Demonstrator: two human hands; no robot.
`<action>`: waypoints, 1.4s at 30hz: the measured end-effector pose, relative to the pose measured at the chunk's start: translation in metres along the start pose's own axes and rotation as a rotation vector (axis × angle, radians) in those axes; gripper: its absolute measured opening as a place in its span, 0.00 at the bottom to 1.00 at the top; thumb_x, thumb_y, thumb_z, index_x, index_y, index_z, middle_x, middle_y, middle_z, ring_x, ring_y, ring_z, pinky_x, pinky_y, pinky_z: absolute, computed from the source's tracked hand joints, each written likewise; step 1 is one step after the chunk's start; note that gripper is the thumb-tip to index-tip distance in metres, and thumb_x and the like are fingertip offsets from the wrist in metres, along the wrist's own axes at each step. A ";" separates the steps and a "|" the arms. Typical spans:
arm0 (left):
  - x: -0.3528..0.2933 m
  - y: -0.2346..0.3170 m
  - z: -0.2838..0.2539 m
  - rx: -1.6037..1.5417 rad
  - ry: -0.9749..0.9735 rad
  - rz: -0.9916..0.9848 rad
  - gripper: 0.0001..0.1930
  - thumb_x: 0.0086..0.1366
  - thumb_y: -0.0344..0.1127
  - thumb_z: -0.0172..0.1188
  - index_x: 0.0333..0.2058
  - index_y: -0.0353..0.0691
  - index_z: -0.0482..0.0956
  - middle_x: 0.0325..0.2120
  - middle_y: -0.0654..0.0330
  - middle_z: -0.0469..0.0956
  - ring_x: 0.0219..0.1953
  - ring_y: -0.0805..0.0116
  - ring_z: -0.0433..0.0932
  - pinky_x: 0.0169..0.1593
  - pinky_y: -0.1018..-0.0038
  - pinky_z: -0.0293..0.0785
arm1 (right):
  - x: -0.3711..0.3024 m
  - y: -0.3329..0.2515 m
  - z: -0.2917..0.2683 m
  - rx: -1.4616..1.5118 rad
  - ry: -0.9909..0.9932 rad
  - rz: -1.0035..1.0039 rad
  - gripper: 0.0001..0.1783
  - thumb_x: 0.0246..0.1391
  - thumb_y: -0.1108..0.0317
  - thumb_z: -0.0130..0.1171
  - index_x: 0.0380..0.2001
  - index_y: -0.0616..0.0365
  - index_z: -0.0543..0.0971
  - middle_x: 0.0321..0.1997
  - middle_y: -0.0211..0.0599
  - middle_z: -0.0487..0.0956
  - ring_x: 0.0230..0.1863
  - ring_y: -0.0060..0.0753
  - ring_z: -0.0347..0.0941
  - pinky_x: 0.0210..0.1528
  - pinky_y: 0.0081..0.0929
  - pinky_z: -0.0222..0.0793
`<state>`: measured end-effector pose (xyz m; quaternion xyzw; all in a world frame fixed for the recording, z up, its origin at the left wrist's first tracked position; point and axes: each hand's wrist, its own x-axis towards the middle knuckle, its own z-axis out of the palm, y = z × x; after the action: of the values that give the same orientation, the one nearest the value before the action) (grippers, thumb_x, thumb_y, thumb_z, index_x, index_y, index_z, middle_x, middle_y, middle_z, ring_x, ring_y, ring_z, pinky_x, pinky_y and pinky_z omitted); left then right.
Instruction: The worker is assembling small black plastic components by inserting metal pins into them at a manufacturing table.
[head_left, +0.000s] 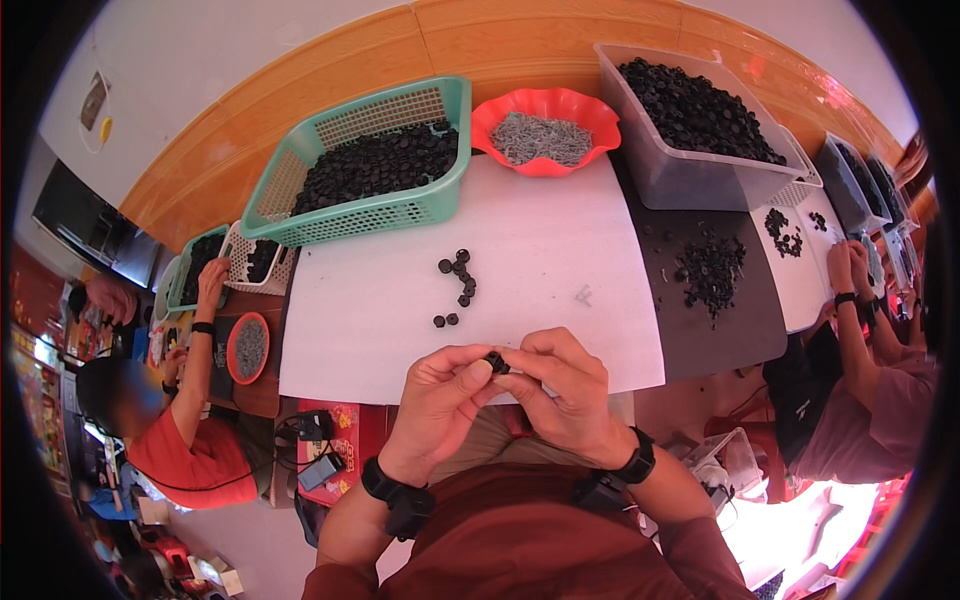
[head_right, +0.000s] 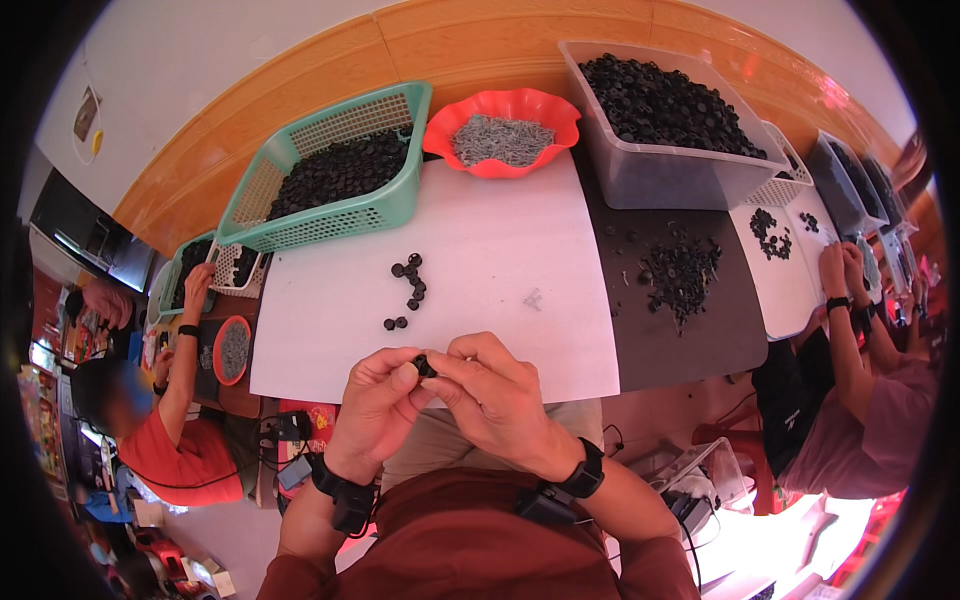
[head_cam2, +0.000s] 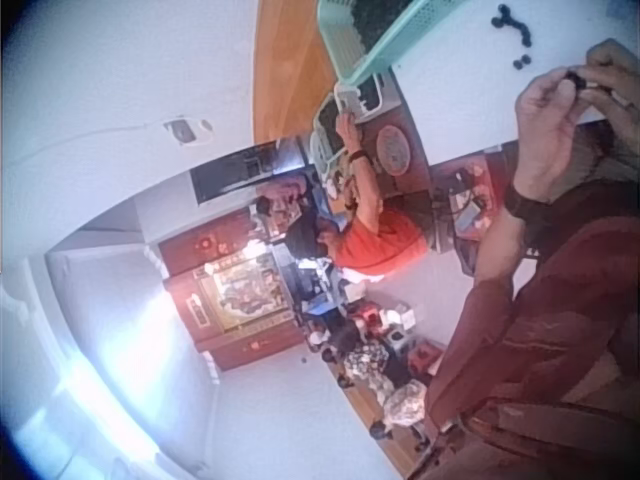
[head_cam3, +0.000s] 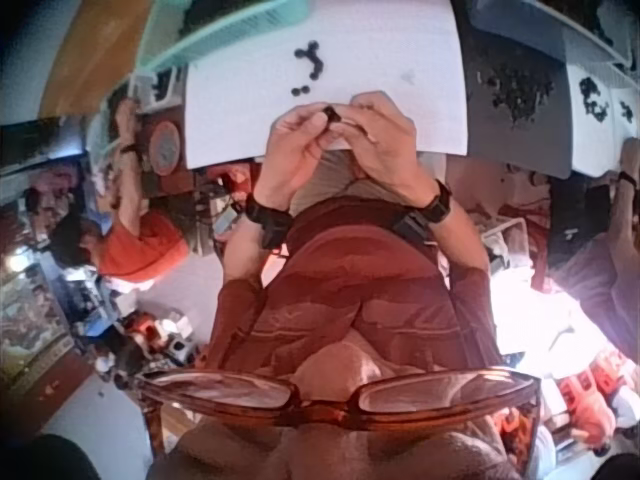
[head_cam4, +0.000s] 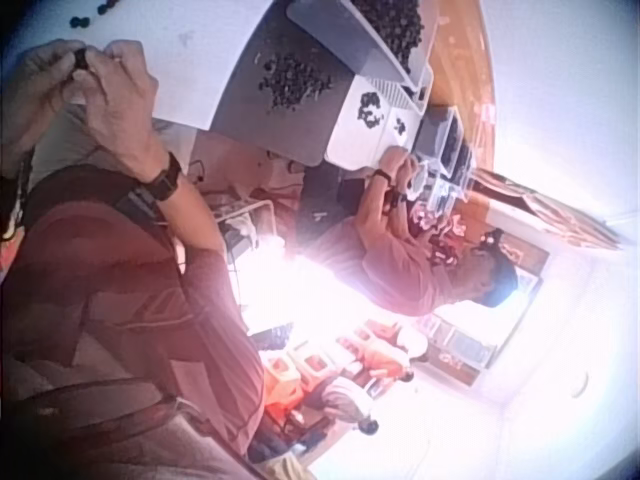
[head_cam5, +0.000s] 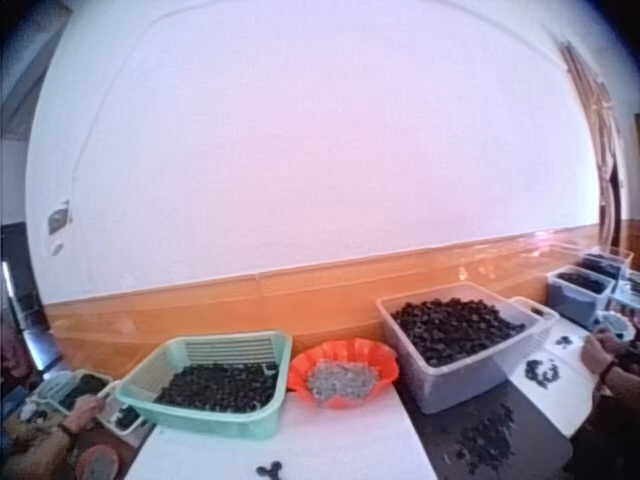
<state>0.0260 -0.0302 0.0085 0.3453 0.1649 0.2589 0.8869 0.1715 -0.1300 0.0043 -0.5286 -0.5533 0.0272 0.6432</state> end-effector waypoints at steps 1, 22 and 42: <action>0.000 0.000 0.002 0.004 -0.006 0.008 0.10 0.69 0.26 0.60 0.48 0.35 0.82 0.46 0.51 0.83 0.48 0.63 0.83 0.55 0.65 0.81 | 0.000 0.000 0.000 0.000 0.004 -0.003 0.14 0.51 0.79 0.70 0.43 0.60 0.84 0.36 0.37 0.76 0.24 0.27 0.74 0.24 0.23 0.69; -0.005 -0.008 0.016 0.114 0.010 0.108 0.09 0.70 0.26 0.59 0.46 0.33 0.82 0.46 0.50 0.83 0.47 0.63 0.83 0.54 0.65 0.81 | -0.003 0.001 -0.008 -0.113 0.011 -0.158 0.20 0.45 0.82 0.71 0.44 0.64 0.82 0.37 0.39 0.77 0.24 0.32 0.76 0.22 0.26 0.72; -0.007 -0.010 0.012 0.263 -0.032 0.128 0.09 0.69 0.24 0.61 0.46 0.29 0.82 0.45 0.48 0.83 0.46 0.63 0.83 0.53 0.67 0.80 | -0.003 -0.002 -0.017 -0.062 -0.061 -0.071 0.15 0.45 0.82 0.70 0.38 0.62 0.81 0.35 0.37 0.77 0.24 0.34 0.76 0.23 0.29 0.72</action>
<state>0.0297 -0.0469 0.0110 0.4725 0.1610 0.2858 0.8180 0.1822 -0.1439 0.0070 -0.5272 -0.5916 0.0036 0.6099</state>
